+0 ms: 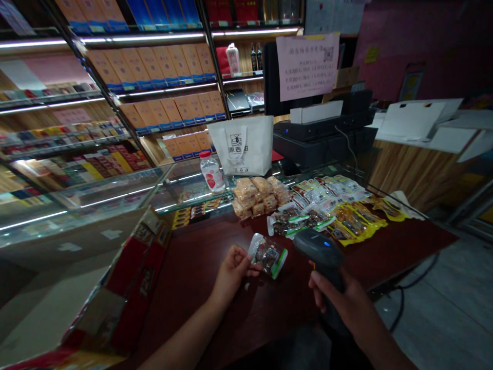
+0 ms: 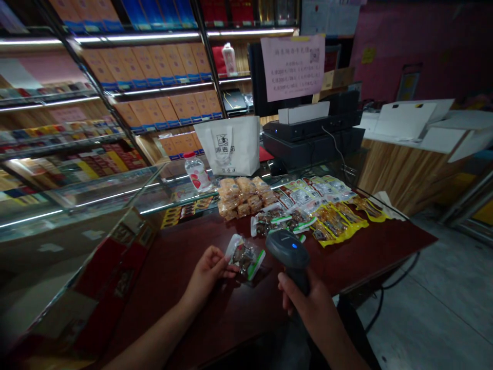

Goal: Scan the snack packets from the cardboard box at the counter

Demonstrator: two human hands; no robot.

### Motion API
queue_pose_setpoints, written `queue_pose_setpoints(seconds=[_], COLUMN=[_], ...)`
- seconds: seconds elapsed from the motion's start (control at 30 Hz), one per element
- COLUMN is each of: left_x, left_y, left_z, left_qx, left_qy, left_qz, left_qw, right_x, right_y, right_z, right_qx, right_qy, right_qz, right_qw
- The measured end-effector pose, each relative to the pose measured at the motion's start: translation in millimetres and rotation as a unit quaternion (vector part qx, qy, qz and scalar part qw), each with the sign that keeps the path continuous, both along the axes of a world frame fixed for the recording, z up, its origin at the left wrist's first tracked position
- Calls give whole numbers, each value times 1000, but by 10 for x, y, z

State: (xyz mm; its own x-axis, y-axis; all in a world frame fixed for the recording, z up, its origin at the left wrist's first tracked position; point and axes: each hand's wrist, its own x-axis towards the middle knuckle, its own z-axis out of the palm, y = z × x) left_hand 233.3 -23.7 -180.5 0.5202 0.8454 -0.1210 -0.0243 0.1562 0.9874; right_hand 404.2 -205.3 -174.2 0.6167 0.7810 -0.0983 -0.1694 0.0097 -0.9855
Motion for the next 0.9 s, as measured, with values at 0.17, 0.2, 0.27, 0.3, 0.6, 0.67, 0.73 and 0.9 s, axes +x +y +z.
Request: queue_pose_setpoints(seconds=[0.17, 0.2, 0.27, 0.3, 0.6, 0.67, 0.73, 0.9], left_x=[-131, -138, -144, -146, -153, -154, -157, -180], left_y=[14, 11, -5, -18, -120, -127, -128, -109], left_z=[23, 30, 45, 50, 41, 62, 74, 47], left_qx=[-37, -43, -58, -66, -141, -156, -168, -181], left_qy=[-40, -49, -69, -78, -115, -108, -94, -75], left_qz=[33, 36, 34, 30, -30, -59, -91, -140], left_qw=[998, 997, 995, 994, 983, 980, 977, 970], right_x=[-134, -158, -204, -227, -356, -338, -308, -218], right_y=[216, 262, 344, 378, 507, 511, 510, 490], right_z=[16, 28, 47, 52, 46, 79, 114, 127], right_qx=[-10, -8, 2, 6, 9, 18, 27, 21], right_qy=[20, 24, 27, 25, 11, 8, -2, -30], right_qz=[-18, -22, -30, -33, -48, -52, -50, -35], right_qw=[1000, 999, 999, 999, 999, 998, 998, 999])
